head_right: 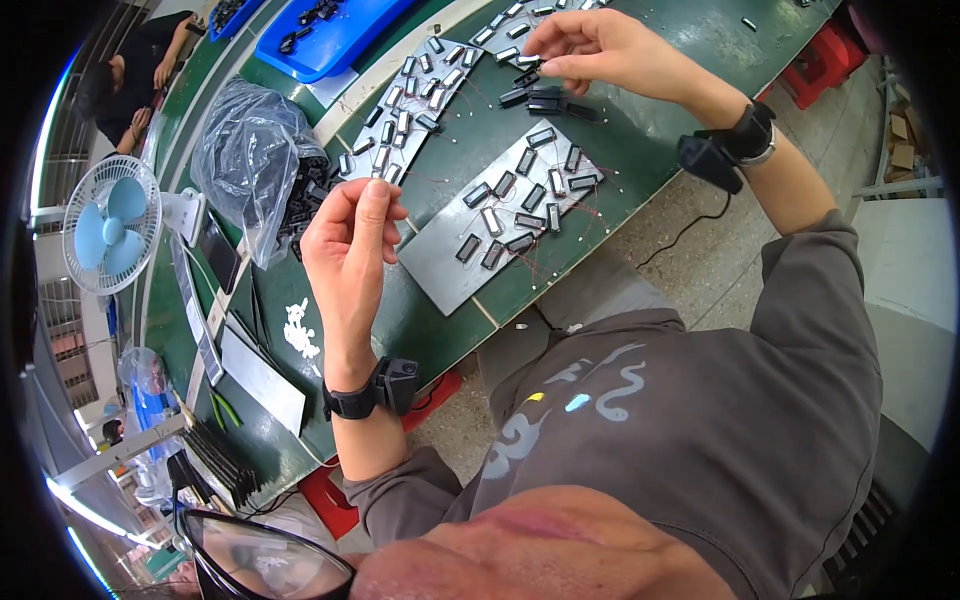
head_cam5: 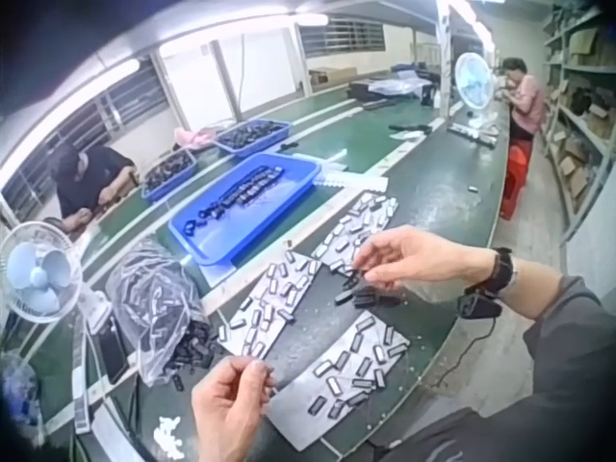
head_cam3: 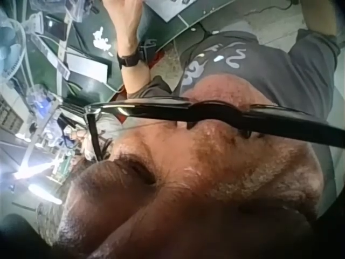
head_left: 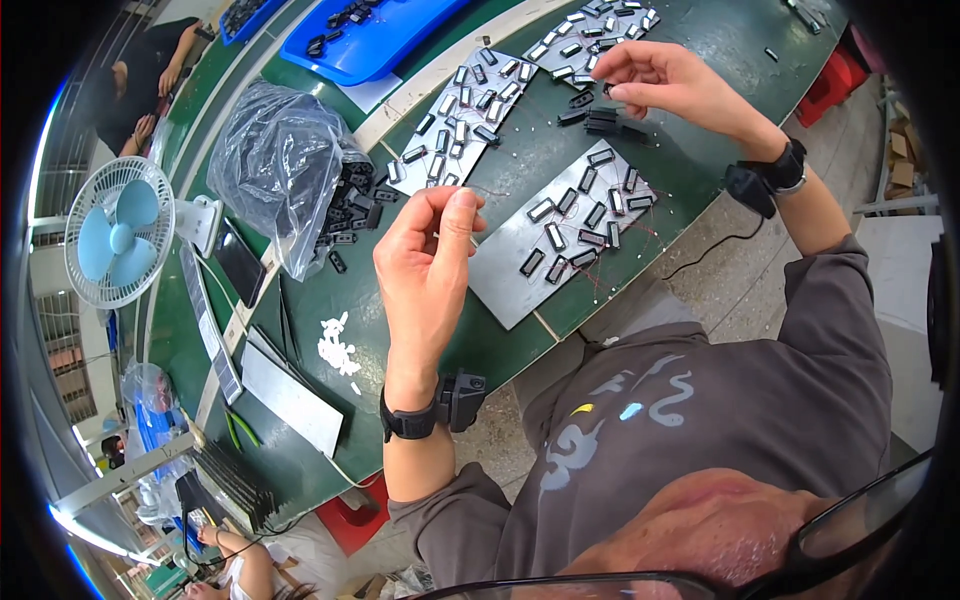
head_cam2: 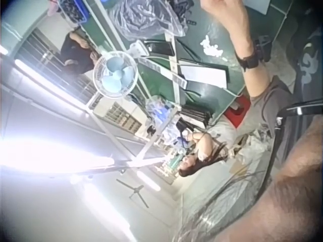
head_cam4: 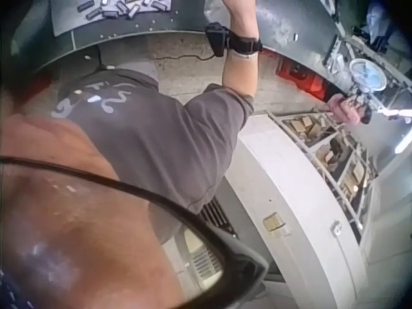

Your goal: The person picks up a speaker and a plastic housing, fits the speaker into the housing by hand, and places the assembled unit onto a metal plate, repeating this process for several components.

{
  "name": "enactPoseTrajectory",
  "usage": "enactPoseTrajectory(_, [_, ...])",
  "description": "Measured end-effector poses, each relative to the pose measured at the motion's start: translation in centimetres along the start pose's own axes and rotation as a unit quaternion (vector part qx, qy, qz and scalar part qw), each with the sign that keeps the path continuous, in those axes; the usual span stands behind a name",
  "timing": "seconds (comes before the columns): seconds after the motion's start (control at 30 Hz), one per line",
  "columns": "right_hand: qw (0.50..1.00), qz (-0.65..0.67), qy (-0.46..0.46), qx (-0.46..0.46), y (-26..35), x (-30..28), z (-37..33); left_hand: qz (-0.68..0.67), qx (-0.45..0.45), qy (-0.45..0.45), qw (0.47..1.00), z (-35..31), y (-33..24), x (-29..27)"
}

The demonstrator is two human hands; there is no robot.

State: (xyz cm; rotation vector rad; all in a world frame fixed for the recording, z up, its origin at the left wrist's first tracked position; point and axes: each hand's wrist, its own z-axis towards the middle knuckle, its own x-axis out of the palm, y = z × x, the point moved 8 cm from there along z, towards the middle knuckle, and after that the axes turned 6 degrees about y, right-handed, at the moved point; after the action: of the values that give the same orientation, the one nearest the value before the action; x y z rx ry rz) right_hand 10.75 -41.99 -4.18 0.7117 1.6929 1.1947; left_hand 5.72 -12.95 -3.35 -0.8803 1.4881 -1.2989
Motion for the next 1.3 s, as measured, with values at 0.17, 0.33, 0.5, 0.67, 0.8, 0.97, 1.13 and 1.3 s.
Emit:
enactPoseTrajectory(0.17, [0.989, 0.089, 0.112, -0.037, 3.8, 5.5, -0.8, 0.070, 0.036, 0.029, 0.996, 0.0, -1.1, 2.1])
enactPoseTrajectory(0.33, [0.979, 0.090, 0.180, -0.031, 5.8, 9.6, -0.6, 0.093, 0.083, 0.083, 0.989, 0.1, -2.2, 4.3])
enactPoseTrajectory(0.5, [0.971, 0.129, 0.195, -0.049, 5.7, 11.3, -0.2, -0.086, -0.040, 0.100, 0.990, 0.2, 0.4, 3.4])
enactPoseTrajectory(0.67, [0.968, 0.192, 0.161, 0.018, 4.2, 10.9, 0.4, -0.183, -0.115, 0.094, 0.972, 0.3, 1.9, 2.7])
enactPoseTrajectory(0.8, [0.971, 0.147, 0.182, 0.044, 3.7, 10.9, 0.2, -0.214, -0.129, 0.097, 0.963, 0.4, 2.3, 2.7])
enactPoseTrajectory(0.97, [0.978, 0.127, 0.167, -0.005, 4.2, 11.1, 0.0, -0.219, -0.135, 0.104, 0.961, 0.4, 2.1, 3.1])
enactPoseTrajectory(1.13, [0.977, 0.116, 0.180, -0.003, 3.6, 11.1, 0.2, -0.216, -0.140, 0.108, 0.960, 0.2, 2.3, 3.1])
enactPoseTrajectory(1.3, [0.978, 0.138, 0.159, -0.009, 3.4, 11.3, 0.0, -0.236, -0.153, 0.116, 0.953, 0.1, 2.4, 3.5])
